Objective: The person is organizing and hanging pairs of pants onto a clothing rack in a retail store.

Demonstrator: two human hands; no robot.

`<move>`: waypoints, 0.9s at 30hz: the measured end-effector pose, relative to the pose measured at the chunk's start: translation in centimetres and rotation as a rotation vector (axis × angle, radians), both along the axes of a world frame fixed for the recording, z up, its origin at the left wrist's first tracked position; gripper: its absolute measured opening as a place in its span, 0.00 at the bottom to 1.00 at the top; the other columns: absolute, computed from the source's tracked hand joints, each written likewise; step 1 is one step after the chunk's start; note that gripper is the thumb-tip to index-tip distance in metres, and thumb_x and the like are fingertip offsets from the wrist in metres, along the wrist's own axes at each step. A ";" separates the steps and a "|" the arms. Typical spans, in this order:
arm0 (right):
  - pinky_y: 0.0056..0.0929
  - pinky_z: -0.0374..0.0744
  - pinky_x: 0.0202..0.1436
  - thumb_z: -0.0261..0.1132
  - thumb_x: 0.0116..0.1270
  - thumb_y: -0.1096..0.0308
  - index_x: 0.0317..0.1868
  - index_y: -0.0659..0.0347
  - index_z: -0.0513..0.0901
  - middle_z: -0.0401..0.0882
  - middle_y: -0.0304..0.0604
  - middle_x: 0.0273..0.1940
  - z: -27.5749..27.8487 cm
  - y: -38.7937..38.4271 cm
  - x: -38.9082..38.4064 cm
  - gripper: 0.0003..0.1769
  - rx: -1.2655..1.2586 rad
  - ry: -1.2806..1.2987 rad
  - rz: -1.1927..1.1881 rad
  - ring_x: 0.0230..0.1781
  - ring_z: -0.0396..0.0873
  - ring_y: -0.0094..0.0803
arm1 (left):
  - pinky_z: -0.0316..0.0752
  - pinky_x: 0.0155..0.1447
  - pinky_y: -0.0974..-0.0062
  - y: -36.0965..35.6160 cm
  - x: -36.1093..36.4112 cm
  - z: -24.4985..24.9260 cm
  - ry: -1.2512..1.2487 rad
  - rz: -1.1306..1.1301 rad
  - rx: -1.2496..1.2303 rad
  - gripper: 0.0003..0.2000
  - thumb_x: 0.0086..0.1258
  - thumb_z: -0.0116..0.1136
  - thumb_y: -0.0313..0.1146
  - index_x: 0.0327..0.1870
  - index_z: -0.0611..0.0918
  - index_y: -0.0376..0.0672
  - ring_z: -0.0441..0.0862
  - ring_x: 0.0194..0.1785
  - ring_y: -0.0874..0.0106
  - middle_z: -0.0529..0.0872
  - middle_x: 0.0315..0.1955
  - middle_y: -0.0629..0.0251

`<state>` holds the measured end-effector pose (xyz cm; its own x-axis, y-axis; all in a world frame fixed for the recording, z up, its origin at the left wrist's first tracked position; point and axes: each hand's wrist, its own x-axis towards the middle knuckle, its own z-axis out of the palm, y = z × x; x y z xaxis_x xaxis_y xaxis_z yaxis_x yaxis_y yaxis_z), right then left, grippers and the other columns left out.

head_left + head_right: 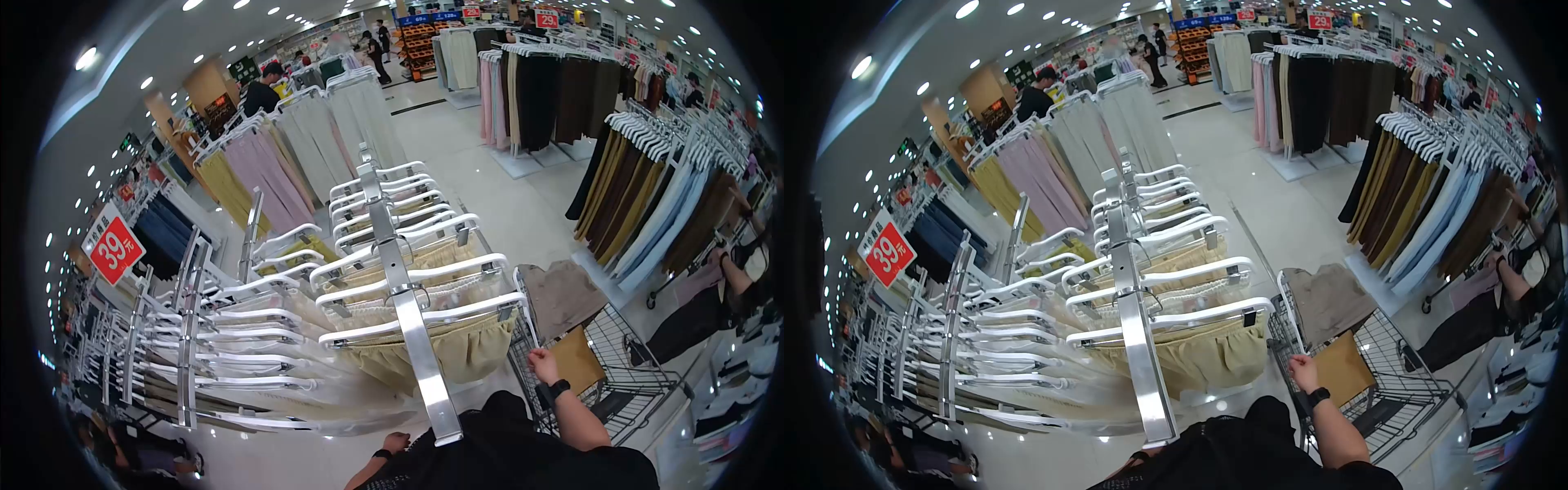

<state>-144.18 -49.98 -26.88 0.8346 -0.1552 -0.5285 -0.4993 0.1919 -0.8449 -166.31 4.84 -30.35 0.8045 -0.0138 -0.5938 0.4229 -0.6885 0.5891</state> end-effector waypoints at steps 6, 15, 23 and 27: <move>0.34 0.86 0.50 0.71 0.69 0.70 0.52 0.68 0.88 0.91 0.45 0.42 -3.4 -1.6 7.7 0.14 -0.528 -0.245 -0.018 0.40 0.88 0.35 | 0.83 0.51 0.51 4.2 -4.0 -2.8 0.050 -0.208 0.210 0.19 0.63 0.67 0.51 0.44 0.87 0.46 0.90 0.47 0.52 0.93 0.36 0.58; 0.45 0.81 0.65 0.74 0.66 0.62 0.66 0.71 0.78 0.85 0.66 0.59 -9.0 -5.4 18.3 0.32 -0.782 -0.094 0.193 0.59 0.85 0.58 | 0.83 0.54 0.53 -2.9 -5.0 -1.8 0.029 0.069 0.256 0.18 0.69 0.63 0.53 0.44 0.91 0.47 0.89 0.52 0.48 0.91 0.45 0.49; 0.51 0.80 0.66 0.67 0.73 0.49 0.63 0.74 0.80 0.85 0.71 0.57 -15.7 -3.8 21.1 0.34 -0.614 -0.023 0.473 0.61 0.83 0.65 | 0.83 0.58 0.56 -14.4 -2.2 9.0 0.147 0.734 0.153 0.20 0.73 0.61 0.50 0.45 0.93 0.40 0.91 0.51 0.53 0.94 0.43 0.50; 0.53 0.82 0.54 0.63 0.75 0.48 0.47 0.71 0.87 0.89 0.64 0.43 -18.6 -3.5 21.6 0.28 -0.739 -0.108 0.457 0.48 0.88 0.62 | 0.82 0.58 0.51 -14.2 -6.2 7.2 0.030 0.544 0.294 0.14 0.72 0.57 0.46 0.40 0.89 0.47 0.88 0.50 0.48 0.93 0.42 0.52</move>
<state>-122.56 -53.44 -45.43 0.9384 -0.0651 -0.3394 -0.3039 -0.6232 -0.7207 -172.55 -9.40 -23.11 0.6331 0.5612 -0.5331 0.7725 -0.5011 0.3899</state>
